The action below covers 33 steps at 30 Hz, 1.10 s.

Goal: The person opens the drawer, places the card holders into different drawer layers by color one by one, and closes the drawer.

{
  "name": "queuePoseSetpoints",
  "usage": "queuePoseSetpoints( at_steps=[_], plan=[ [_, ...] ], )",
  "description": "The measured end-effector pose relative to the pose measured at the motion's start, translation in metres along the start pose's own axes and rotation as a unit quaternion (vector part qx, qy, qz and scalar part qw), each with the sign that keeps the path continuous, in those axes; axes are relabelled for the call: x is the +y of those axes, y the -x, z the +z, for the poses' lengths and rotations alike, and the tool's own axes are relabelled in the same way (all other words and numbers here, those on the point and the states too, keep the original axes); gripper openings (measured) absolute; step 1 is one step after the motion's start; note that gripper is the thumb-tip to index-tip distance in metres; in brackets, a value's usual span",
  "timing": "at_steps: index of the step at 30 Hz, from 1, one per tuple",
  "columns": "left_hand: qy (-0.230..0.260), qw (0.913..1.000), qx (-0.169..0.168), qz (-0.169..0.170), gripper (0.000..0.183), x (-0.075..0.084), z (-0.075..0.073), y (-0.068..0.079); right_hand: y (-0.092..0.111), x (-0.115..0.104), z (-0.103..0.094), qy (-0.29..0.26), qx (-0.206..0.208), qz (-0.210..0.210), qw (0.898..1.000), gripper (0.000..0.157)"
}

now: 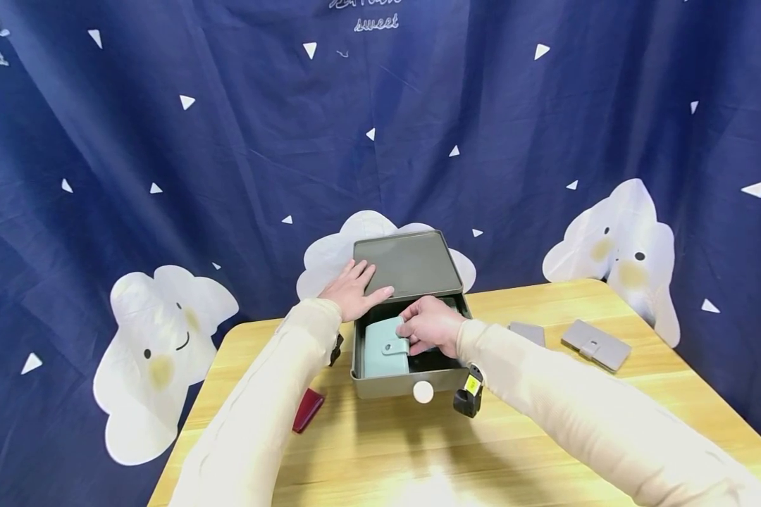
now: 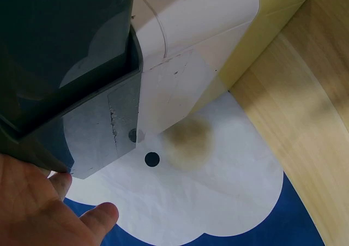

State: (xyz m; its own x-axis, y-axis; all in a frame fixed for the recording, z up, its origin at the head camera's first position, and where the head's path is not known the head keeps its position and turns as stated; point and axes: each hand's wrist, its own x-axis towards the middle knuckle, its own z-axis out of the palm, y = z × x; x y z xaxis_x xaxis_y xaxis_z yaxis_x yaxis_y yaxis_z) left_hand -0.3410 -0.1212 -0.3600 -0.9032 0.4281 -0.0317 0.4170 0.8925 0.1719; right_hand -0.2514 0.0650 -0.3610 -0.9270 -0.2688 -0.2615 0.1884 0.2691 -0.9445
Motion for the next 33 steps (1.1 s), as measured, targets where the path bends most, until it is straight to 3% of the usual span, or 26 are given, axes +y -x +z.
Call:
queuePoseSetpoints(
  at_steps=[6,18,33],
  plan=[
    [0.003,1.0000,0.003,0.002,0.086,0.000,0.000,0.001,-0.001,0.001,0.001,0.013,0.008,0.003,1.000,0.013],
    [0.006,1.0000,-0.001,-0.004,0.087,0.002,-0.001,0.001,0.002,-0.006,-0.001,0.054,0.022,-0.012,0.998,0.017],
    [-0.004,1.0000,0.004,-0.003,0.087,0.001,-0.001,0.000,0.009,-0.010,-0.015,0.030,0.004,-0.015,0.999,0.024]
  ],
)
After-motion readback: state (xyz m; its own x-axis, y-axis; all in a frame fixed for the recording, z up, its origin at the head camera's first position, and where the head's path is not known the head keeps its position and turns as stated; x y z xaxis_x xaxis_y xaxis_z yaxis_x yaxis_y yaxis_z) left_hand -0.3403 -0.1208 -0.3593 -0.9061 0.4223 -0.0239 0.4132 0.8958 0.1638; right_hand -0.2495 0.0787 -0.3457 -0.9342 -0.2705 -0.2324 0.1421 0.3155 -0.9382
